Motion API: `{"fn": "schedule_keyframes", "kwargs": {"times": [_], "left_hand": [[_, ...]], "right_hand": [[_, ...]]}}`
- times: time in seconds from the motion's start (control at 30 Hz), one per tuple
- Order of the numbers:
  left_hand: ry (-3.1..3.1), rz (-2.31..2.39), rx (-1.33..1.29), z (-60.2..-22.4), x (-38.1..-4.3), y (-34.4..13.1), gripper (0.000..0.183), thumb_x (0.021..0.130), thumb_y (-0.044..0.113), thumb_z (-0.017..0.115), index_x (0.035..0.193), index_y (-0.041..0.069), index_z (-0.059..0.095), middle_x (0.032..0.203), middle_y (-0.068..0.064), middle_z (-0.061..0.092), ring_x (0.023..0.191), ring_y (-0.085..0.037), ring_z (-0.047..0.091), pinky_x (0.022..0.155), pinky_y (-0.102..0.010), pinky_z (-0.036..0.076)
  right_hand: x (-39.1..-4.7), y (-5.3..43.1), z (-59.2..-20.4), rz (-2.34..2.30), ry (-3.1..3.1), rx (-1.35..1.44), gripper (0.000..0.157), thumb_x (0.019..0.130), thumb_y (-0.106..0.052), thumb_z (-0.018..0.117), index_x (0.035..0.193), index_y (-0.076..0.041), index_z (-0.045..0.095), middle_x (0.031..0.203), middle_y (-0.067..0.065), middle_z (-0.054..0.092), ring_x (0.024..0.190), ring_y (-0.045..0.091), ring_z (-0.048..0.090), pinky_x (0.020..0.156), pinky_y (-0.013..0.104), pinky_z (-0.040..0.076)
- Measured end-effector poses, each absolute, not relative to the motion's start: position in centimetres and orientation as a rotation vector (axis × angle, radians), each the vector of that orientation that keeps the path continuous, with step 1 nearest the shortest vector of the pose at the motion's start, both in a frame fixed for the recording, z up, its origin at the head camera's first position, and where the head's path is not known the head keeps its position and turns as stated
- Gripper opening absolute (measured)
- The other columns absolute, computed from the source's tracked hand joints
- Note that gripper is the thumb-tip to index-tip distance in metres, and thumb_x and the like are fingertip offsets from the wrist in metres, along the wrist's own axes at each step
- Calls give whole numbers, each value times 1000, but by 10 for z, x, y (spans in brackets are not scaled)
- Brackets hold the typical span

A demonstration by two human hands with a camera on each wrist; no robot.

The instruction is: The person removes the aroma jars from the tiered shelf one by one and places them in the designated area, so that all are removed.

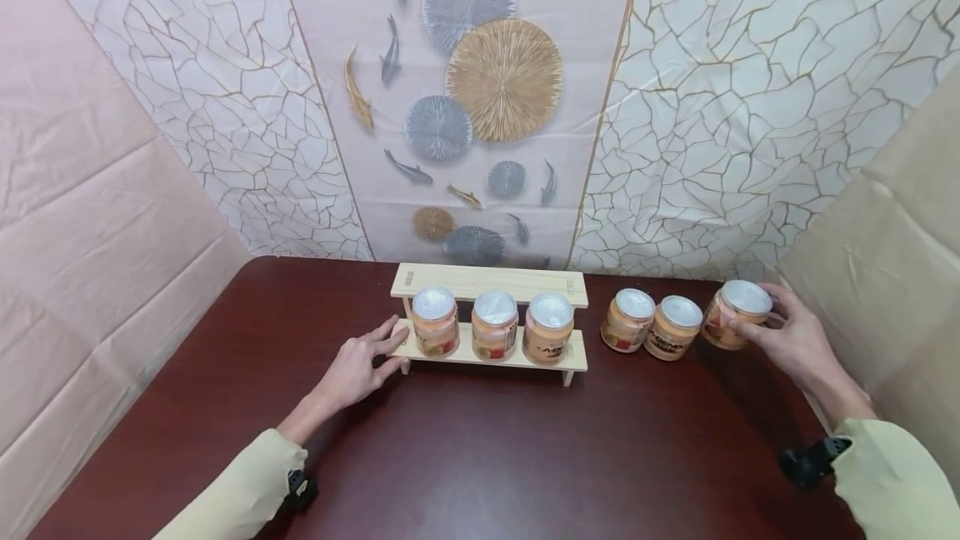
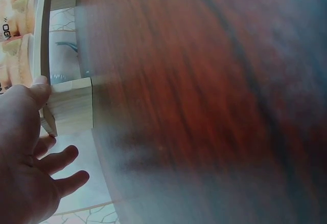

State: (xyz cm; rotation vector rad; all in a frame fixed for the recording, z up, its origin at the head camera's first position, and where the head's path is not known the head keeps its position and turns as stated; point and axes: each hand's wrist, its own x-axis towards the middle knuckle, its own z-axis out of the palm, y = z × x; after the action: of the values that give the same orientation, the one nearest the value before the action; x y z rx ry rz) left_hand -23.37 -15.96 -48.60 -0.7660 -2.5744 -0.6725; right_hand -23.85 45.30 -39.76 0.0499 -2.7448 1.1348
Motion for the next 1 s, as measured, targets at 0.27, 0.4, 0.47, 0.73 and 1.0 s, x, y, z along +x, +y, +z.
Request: {"fn": "schedule_keyframes", "kwargs": {"times": [0.27,0.4,0.47,0.73,1.0], "left_hand": [[-2582,-653,-773,-484,-236,-158,47,88,20,79,130,2,67,138,-28,54,103,-47,65,82,-55,53],[-2583,-672,-763,-484,-234,-158,47,88,20,79,130,2,67,138,-28,54,104,-47,64,83,-55,53],[-2583,-675,-758,-484,-234,-158,47,88,20,79,130,2,67,138,-28,54,104,-47,64,83,-55,53],[-2584,-659,-766,-483,-235,-159,48,88,21,79,130,3,67,138,-28,54,104,-47,65,83,-55,53],[-2600,-644,-755,-485,-234,-160,48,88,22,79,131,4,67,139,-27,54,102,-46,65,83,-54,53]], "right_hand": [[-241,454,-415,1154,-2682,65,64,94,-15,72,140,10,34,125,22,47,94,-6,53,69,9,44],[-242,454,-421,1179,-2660,95,64,93,-12,73,139,13,36,119,10,50,87,-19,44,67,10,46],[-242,454,-423,1205,-2655,95,66,93,-12,72,140,13,34,119,9,51,87,-20,45,68,10,46],[-241,455,-430,1253,-2670,63,72,95,-12,70,145,15,26,137,44,36,90,-19,45,71,7,45],[-242,454,-436,1261,-2693,42,74,97,-12,68,149,14,22,144,46,29,123,8,49,77,4,40]]}}
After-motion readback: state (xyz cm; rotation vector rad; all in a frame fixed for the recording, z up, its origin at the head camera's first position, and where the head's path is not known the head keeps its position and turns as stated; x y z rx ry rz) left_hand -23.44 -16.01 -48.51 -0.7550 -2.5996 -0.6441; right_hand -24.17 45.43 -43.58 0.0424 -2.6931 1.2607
